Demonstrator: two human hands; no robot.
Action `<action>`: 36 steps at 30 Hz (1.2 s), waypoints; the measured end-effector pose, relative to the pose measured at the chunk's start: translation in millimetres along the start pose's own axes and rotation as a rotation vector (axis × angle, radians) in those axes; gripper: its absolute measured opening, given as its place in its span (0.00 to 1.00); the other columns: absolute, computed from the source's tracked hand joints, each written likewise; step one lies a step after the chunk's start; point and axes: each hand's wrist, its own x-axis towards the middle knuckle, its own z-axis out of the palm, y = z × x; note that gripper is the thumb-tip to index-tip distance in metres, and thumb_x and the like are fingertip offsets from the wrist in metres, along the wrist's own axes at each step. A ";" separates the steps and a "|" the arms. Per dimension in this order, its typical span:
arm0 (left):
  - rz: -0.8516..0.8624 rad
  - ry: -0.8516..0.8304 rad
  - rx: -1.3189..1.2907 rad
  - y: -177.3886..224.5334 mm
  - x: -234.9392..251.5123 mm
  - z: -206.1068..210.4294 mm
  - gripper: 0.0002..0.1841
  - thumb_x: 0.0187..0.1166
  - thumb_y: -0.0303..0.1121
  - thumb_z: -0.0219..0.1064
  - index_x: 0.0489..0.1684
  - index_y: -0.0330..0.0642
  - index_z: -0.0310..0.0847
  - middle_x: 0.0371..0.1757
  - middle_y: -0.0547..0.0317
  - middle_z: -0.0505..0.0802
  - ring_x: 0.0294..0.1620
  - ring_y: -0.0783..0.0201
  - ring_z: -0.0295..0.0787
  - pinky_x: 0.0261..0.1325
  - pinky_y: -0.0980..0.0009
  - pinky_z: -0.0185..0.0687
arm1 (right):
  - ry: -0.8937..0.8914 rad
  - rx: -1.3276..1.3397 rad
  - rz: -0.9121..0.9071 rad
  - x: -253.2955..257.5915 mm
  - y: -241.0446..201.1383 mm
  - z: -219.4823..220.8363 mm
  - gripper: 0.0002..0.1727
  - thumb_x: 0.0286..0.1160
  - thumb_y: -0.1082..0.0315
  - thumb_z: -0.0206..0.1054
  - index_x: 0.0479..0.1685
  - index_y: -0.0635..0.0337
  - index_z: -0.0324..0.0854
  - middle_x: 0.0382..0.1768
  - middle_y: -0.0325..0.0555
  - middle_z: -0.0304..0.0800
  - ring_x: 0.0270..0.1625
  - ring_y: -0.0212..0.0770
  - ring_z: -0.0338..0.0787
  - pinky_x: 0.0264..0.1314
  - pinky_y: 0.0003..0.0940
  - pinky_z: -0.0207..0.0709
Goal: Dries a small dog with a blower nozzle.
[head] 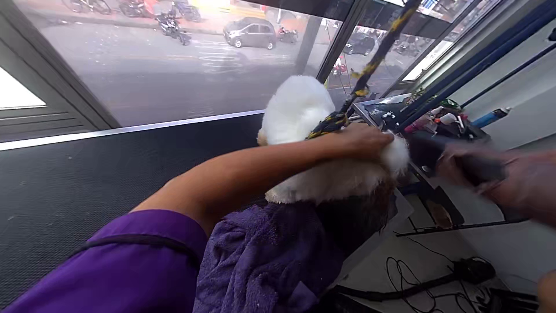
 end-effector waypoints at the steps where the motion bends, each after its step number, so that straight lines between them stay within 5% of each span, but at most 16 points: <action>1: -0.012 -0.075 -0.024 -3.4 10.6 -7.0 0.25 0.86 0.43 0.65 0.74 0.36 0.74 0.62 0.36 0.88 0.66 0.36 0.84 0.60 0.34 0.76 | 0.081 0.048 -0.025 -6.8 -10.8 12.0 0.30 0.76 0.41 0.67 0.56 0.63 0.79 0.50 0.43 0.93 0.57 0.40 0.93 0.64 0.39 0.87; 5: 0.017 -0.108 -0.159 -15.1 28.3 -6.2 0.22 0.82 0.39 0.69 0.64 0.28 0.79 0.57 0.33 0.89 0.61 0.38 0.85 0.61 0.36 0.76 | 0.368 0.101 -0.052 -28.3 -3.2 39.3 0.23 0.73 0.54 0.74 0.58 0.59 0.77 0.51 0.41 0.94 0.58 0.45 0.94 0.69 0.47 0.88; 8: -0.012 -0.084 -0.243 -15.2 28.6 -4.9 0.19 0.82 0.35 0.69 0.60 0.27 0.81 0.56 0.32 0.89 0.60 0.38 0.85 0.63 0.38 0.75 | 0.306 0.172 -0.028 -32.5 8.1 56.1 0.20 0.74 0.54 0.73 0.61 0.49 0.80 0.54 0.34 0.94 0.60 0.39 0.94 0.67 0.41 0.89; 11: -0.064 -0.045 -0.269 -15.4 32.4 -1.6 0.19 0.81 0.38 0.70 0.59 0.29 0.82 0.56 0.34 0.89 0.60 0.38 0.86 0.62 0.37 0.76 | 0.395 0.148 -0.020 -35.2 17.1 64.6 0.21 0.76 0.57 0.73 0.64 0.54 0.78 0.57 0.38 0.93 0.62 0.41 0.93 0.68 0.43 0.87; 15: -0.141 -0.081 -0.323 -13.6 39.0 -4.4 0.18 0.82 0.35 0.69 0.59 0.29 0.81 0.54 0.34 0.89 0.58 0.40 0.85 0.61 0.37 0.76 | 0.257 0.238 -0.038 -28.9 8.3 72.4 0.20 0.73 0.52 0.75 0.62 0.43 0.80 0.56 0.30 0.94 0.60 0.35 0.94 0.64 0.35 0.90; 18: -0.168 -0.091 -0.327 -11.2 40.6 -5.3 0.19 0.79 0.37 0.72 0.57 0.28 0.82 0.52 0.35 0.89 0.57 0.42 0.86 0.60 0.39 0.76 | 0.395 0.116 -0.070 -33.5 19.7 67.0 0.23 0.75 0.58 0.74 0.66 0.53 0.76 0.61 0.35 0.91 0.66 0.38 0.90 0.70 0.40 0.85; 22: -0.174 -0.054 -0.339 -18.2 47.2 0.4 0.24 0.77 0.44 0.75 0.57 0.30 0.83 0.50 0.39 0.90 0.54 0.45 0.88 0.59 0.42 0.78 | 0.260 0.289 -0.043 -31.3 2.5 74.4 0.21 0.72 0.52 0.76 0.62 0.43 0.80 0.55 0.30 0.94 0.61 0.36 0.93 0.65 0.36 0.90; 25: -0.252 -0.076 -0.364 -16.4 45.2 -3.0 0.24 0.77 0.45 0.75 0.56 0.29 0.82 0.50 0.39 0.90 0.54 0.46 0.87 0.59 0.43 0.79 | 0.421 0.105 -0.081 -32.6 16.6 63.1 0.21 0.75 0.59 0.73 0.64 0.51 0.77 0.59 0.33 0.91 0.66 0.37 0.90 0.70 0.39 0.86; 29: -0.310 -0.070 -0.369 -9.5 42.0 -5.5 0.22 0.79 0.42 0.73 0.51 0.28 0.81 0.46 0.40 0.88 0.49 0.48 0.86 0.55 0.45 0.79 | 0.337 0.301 0.012 -31.9 9.8 68.8 0.20 0.70 0.52 0.76 0.60 0.42 0.81 0.54 0.30 0.94 0.60 0.36 0.94 0.65 0.37 0.90; 33: -0.317 -0.048 -0.402 -12.2 41.6 -3.1 0.23 0.77 0.42 0.75 0.52 0.27 0.81 0.46 0.40 0.89 0.50 0.48 0.87 0.56 0.45 0.80 | 0.402 0.192 -0.025 -43.9 13.1 68.2 0.21 0.72 0.55 0.75 0.63 0.46 0.78 0.58 0.31 0.91 0.64 0.37 0.91 0.69 0.39 0.87; 36: -0.316 -0.071 -0.381 -11.4 44.7 -4.8 0.20 0.80 0.40 0.72 0.53 0.28 0.80 0.46 0.41 0.88 0.49 0.50 0.86 0.56 0.48 0.79 | 0.362 0.243 -0.048 -51.0 1.7 83.9 0.19 0.69 0.51 0.77 0.55 0.46 0.83 0.50 0.31 0.95 0.57 0.37 0.95 0.62 0.36 0.92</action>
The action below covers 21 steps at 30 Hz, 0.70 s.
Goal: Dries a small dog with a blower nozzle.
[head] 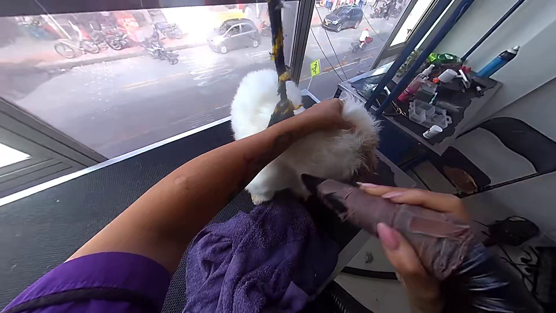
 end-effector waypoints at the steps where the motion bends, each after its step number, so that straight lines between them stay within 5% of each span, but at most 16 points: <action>1: 0.006 0.000 0.000 -0.1 0.6 0.0 0.20 0.81 0.40 0.72 0.54 0.27 0.80 0.47 0.41 0.88 0.49 0.51 0.86 0.56 0.49 0.79 | 0.046 -0.046 -0.027 -6.7 4.0 -1.9 0.19 0.71 0.53 0.76 0.58 0.46 0.82 0.53 0.31 0.94 0.60 0.37 0.94 0.64 0.37 0.90; 3: 0.017 0.013 -0.014 -3.0 2.3 0.9 0.22 0.80 0.41 0.73 0.57 0.28 0.81 0.50 0.39 0.89 0.53 0.48 0.87 0.59 0.45 0.79 | 0.143 -0.153 -0.083 -18.2 10.1 -5.3 0.20 0.69 0.57 0.76 0.57 0.50 0.79 0.53 0.35 0.92 0.62 0.41 0.92 0.67 0.42 0.88; 6: 0.034 0.044 -0.042 -6.4 6.2 2.5 0.24 0.77 0.44 0.75 0.58 0.30 0.80 0.51 0.41 0.89 0.54 0.50 0.87 0.61 0.47 0.79 | 0.013 -0.048 0.002 -39.7 5.9 3.7 0.20 0.65 0.52 0.78 0.54 0.48 0.83 0.50 0.36 0.94 0.58 0.41 0.95 0.61 0.42 0.93; 10: 0.035 0.065 -0.097 -10.3 9.4 3.0 0.23 0.77 0.41 0.75 0.60 0.31 0.81 0.53 0.43 0.91 0.54 0.54 0.89 0.62 0.51 0.81 | 0.221 -0.168 -0.006 -48.2 13.8 -1.7 0.22 0.64 0.57 0.80 0.56 0.47 0.79 0.55 0.34 0.92 0.64 0.40 0.91 0.68 0.41 0.89; 13: -0.011 0.073 -0.011 -1.7 5.3 1.6 0.18 0.82 0.35 0.70 0.59 0.27 0.80 0.53 0.39 0.89 0.54 0.51 0.86 0.61 0.50 0.78 | 0.052 -0.012 0.040 -51.8 10.5 -0.8 0.22 0.64 0.51 0.79 0.56 0.46 0.83 0.53 0.34 0.93 0.61 0.40 0.93 0.66 0.41 0.90; 18: 0.070 0.114 -0.070 -14.8 8.9 7.1 0.13 0.80 0.35 0.71 0.52 0.33 0.84 0.43 0.51 0.90 0.42 0.65 0.86 0.51 0.63 0.83 | 0.137 -0.042 0.071 -50.0 14.2 -7.9 0.23 0.64 0.53 0.80 0.59 0.44 0.81 0.58 0.33 0.91 0.66 0.40 0.90 0.70 0.40 0.87; 21: 0.041 0.092 -0.042 -11.9 6.8 6.4 0.16 0.81 0.35 0.70 0.56 0.29 0.81 0.45 0.44 0.90 0.45 0.57 0.87 0.54 0.54 0.82 | 0.057 0.073 0.063 -38.1 16.1 -10.6 0.22 0.68 0.48 0.78 0.57 0.44 0.82 0.54 0.34 0.94 0.60 0.40 0.94 0.63 0.41 0.91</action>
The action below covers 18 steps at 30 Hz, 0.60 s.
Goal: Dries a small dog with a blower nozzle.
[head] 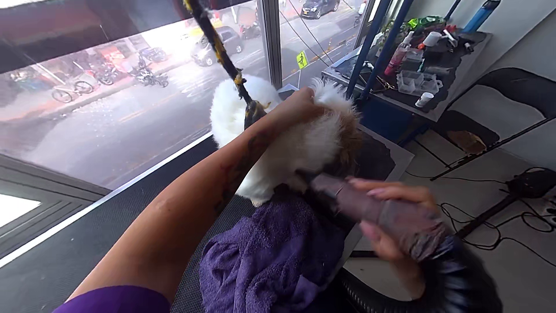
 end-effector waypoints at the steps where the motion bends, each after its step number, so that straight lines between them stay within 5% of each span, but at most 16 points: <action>1: 0.045 0.004 0.022 -1.4 -0.9 1.7 0.16 0.79 0.35 0.72 0.54 0.30 0.82 0.45 0.44 0.90 0.46 0.55 0.87 0.54 0.52 0.81 | 0.026 -0.007 0.024 6.9 -1.1 -7.8 0.22 0.70 0.50 0.77 0.60 0.45 0.81 0.56 0.36 0.93 0.62 0.42 0.93 0.66 0.43 0.90; 4: 0.204 0.031 0.088 -8.7 -4.8 6.8 0.25 0.79 0.52 0.70 0.58 0.37 0.84 0.47 0.44 0.92 0.52 0.48 0.90 0.57 0.40 0.82 | 0.137 0.072 0.175 35.5 -6.8 -25.2 0.19 0.73 0.55 0.75 0.60 0.46 0.81 0.58 0.37 0.94 0.64 0.42 0.92 0.70 0.42 0.86; 6: 0.188 0.078 0.111 -4.7 -14.7 9.1 0.34 0.85 0.65 0.50 0.58 0.41 0.84 0.47 0.44 0.91 0.53 0.46 0.89 0.55 0.37 0.79 | 0.260 0.036 0.209 57.4 -10.8 -27.7 0.12 0.73 0.58 0.76 0.51 0.48 0.86 0.48 0.34 0.96 0.55 0.38 0.95 0.63 0.38 0.89; 8: 0.146 0.137 0.061 -0.7 -22.7 7.4 0.41 0.90 0.65 0.33 0.62 0.39 0.85 0.55 0.41 0.92 0.61 0.44 0.88 0.62 0.33 0.75 | 0.304 0.036 0.224 75.8 -12.8 -30.0 0.11 0.71 0.58 0.75 0.48 0.46 0.85 0.44 0.29 0.96 0.52 0.32 0.95 0.60 0.33 0.90; 11: 0.136 0.213 -0.054 -4.8 -23.1 2.0 0.43 0.91 0.61 0.23 0.53 0.38 0.85 0.46 0.45 0.90 0.54 0.50 0.87 0.57 0.41 0.76 | 0.329 0.074 0.212 88.6 -16.7 -27.0 0.10 0.70 0.61 0.75 0.47 0.46 0.84 0.42 0.29 0.96 0.50 0.32 0.96 0.57 0.31 0.91; 13: 0.164 0.223 -0.088 -11.6 -21.3 0.5 0.41 0.92 0.59 0.25 0.50 0.38 0.84 0.41 0.49 0.89 0.49 0.54 0.87 0.54 0.46 0.77 | 0.323 0.099 0.224 92.6 -21.3 -24.7 0.09 0.72 0.60 0.74 0.48 0.44 0.84 0.43 0.28 0.96 0.51 0.33 0.96 0.59 0.33 0.91; 16: 0.276 0.291 0.017 -19.0 -26.1 11.5 0.27 0.96 0.47 0.40 0.49 0.37 0.83 0.28 0.56 0.89 0.30 0.59 0.86 0.38 0.54 0.83 | 0.265 0.119 0.199 93.7 -27.1 -22.0 0.10 0.73 0.59 0.74 0.49 0.45 0.85 0.46 0.29 0.96 0.54 0.33 0.95 0.62 0.32 0.89; 18: 0.423 0.470 0.277 -18.8 -53.7 29.6 0.17 0.92 0.38 0.52 0.47 0.37 0.86 0.34 0.54 0.92 0.36 0.55 0.91 0.39 0.51 0.85 | 0.188 0.123 0.172 87.3 -31.3 -24.1 0.13 0.74 0.59 0.74 0.55 0.49 0.85 0.50 0.34 0.96 0.57 0.36 0.94 0.66 0.34 0.88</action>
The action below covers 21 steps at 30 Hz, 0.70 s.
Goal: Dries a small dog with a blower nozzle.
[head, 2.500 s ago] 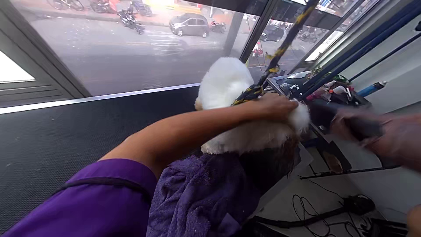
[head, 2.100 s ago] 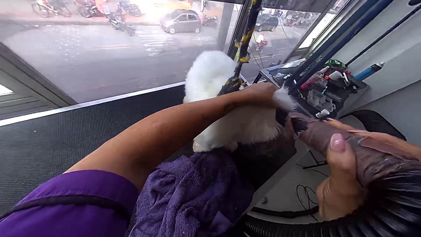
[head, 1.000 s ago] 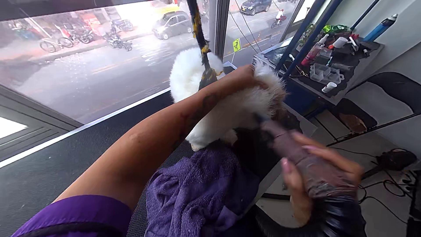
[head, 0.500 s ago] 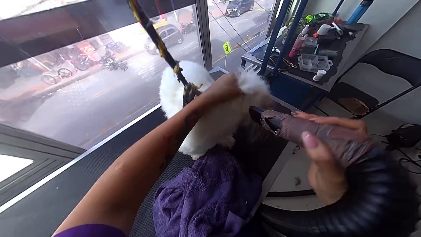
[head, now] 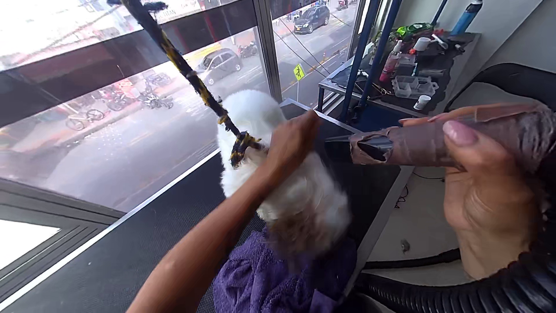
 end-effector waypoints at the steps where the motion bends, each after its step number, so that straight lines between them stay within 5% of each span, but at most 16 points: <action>1: 0.104 0.098 0.137 7.5 -23.2 -3.1 0.14 0.88 0.35 0.57 0.47 0.38 0.89 0.40 0.53 0.93 0.44 0.55 0.92 0.46 0.54 0.86 | -0.046 -0.009 -0.004 -4.3 -2.3 -4.4 0.16 0.74 0.60 0.73 0.59 0.50 0.84 0.53 0.36 0.95 0.60 0.39 0.94 0.68 0.36 0.87; 3: 0.131 0.334 0.282 8.0 -83.1 -15.2 0.10 0.84 0.35 0.65 0.48 0.42 0.92 0.55 0.52 0.94 0.63 0.54 0.89 0.69 0.54 0.79 | -0.192 0.012 0.008 -7.8 -6.4 -8.0 0.22 0.70 0.48 0.76 0.59 0.45 0.82 0.52 0.35 0.94 0.57 0.41 0.95 0.65 0.39 0.89; 6: -0.331 0.620 0.159 -19.1 -157.8 -34.4 0.22 0.77 0.47 0.73 0.56 0.37 0.79 0.62 0.47 0.84 0.67 0.55 0.77 0.72 0.57 0.71 | -0.328 0.035 -0.069 -19.0 -15.8 20.8 0.21 0.65 0.45 0.79 0.51 0.41 0.81 0.46 0.27 0.93 0.52 0.34 0.95 0.61 0.32 0.92; 9: -0.739 0.418 0.136 -35.5 -171.2 -71.4 0.41 0.73 0.58 0.72 0.73 0.30 0.69 0.62 0.30 0.85 0.61 0.36 0.85 0.63 0.35 0.77 | -0.445 0.080 -0.191 -26.5 -13.7 52.2 0.21 0.68 0.50 0.78 0.53 0.48 0.80 0.50 0.32 0.93 0.56 0.38 0.94 0.65 0.37 0.91; 12: -0.941 0.034 0.035 -82.8 -166.7 -115.7 0.48 0.68 0.65 0.73 0.82 0.38 0.65 0.64 0.32 0.87 0.68 0.34 0.84 0.69 0.29 0.72 | -0.531 0.102 -0.228 -25.6 -6.9 79.5 0.20 0.70 0.47 0.76 0.52 0.47 0.82 0.49 0.30 0.93 0.56 0.36 0.95 0.62 0.34 0.92; 14: -0.947 -0.039 -0.043 -94.6 -177.7 -127.5 0.46 0.69 0.61 0.75 0.80 0.37 0.69 0.64 0.33 0.88 0.68 0.36 0.84 0.71 0.32 0.71 | -0.473 0.030 -0.277 -14.9 -13.7 90.7 0.20 0.70 0.47 0.75 0.55 0.43 0.80 0.50 0.25 0.93 0.56 0.34 0.95 0.64 0.32 0.91; 16: -0.950 0.015 -0.186 -75.5 -189.5 -122.1 0.47 0.73 0.55 0.75 0.88 0.38 0.58 0.72 0.34 0.84 0.72 0.38 0.81 0.75 0.36 0.72 | -0.500 0.051 -0.257 -15.7 -19.5 94.9 0.19 0.70 0.48 0.75 0.55 0.42 0.80 0.51 0.25 0.93 0.58 0.33 0.94 0.66 0.31 0.89; 18: -0.923 0.157 -0.269 -53.6 -200.8 -90.9 0.43 0.80 0.53 0.70 0.88 0.40 0.53 0.69 0.34 0.85 0.66 0.39 0.85 0.68 0.38 0.79 | -0.549 0.084 -0.227 -19.5 -19.1 99.3 0.17 0.69 0.48 0.74 0.53 0.39 0.81 0.50 0.23 0.93 0.58 0.30 0.93 0.65 0.29 0.88; 20: -0.866 0.418 -0.184 -29.8 -191.0 -50.2 0.32 0.82 0.53 0.67 0.74 0.36 0.73 0.47 0.37 0.92 0.46 0.42 0.92 0.50 0.40 0.86 | -0.518 0.046 -0.303 -9.0 -3.2 97.8 0.21 0.70 0.49 0.76 0.58 0.42 0.79 0.54 0.27 0.93 0.61 0.35 0.93 0.67 0.34 0.89; 21: -0.841 0.488 -0.134 -18.8 -181.0 -34.8 0.28 0.84 0.49 0.67 0.71 0.34 0.76 0.46 0.38 0.93 0.46 0.42 0.93 0.52 0.40 0.87 | -0.520 0.024 -0.347 -3.2 1.4 98.1 0.23 0.69 0.50 0.76 0.60 0.45 0.78 0.55 0.29 0.93 0.62 0.38 0.93 0.68 0.36 0.89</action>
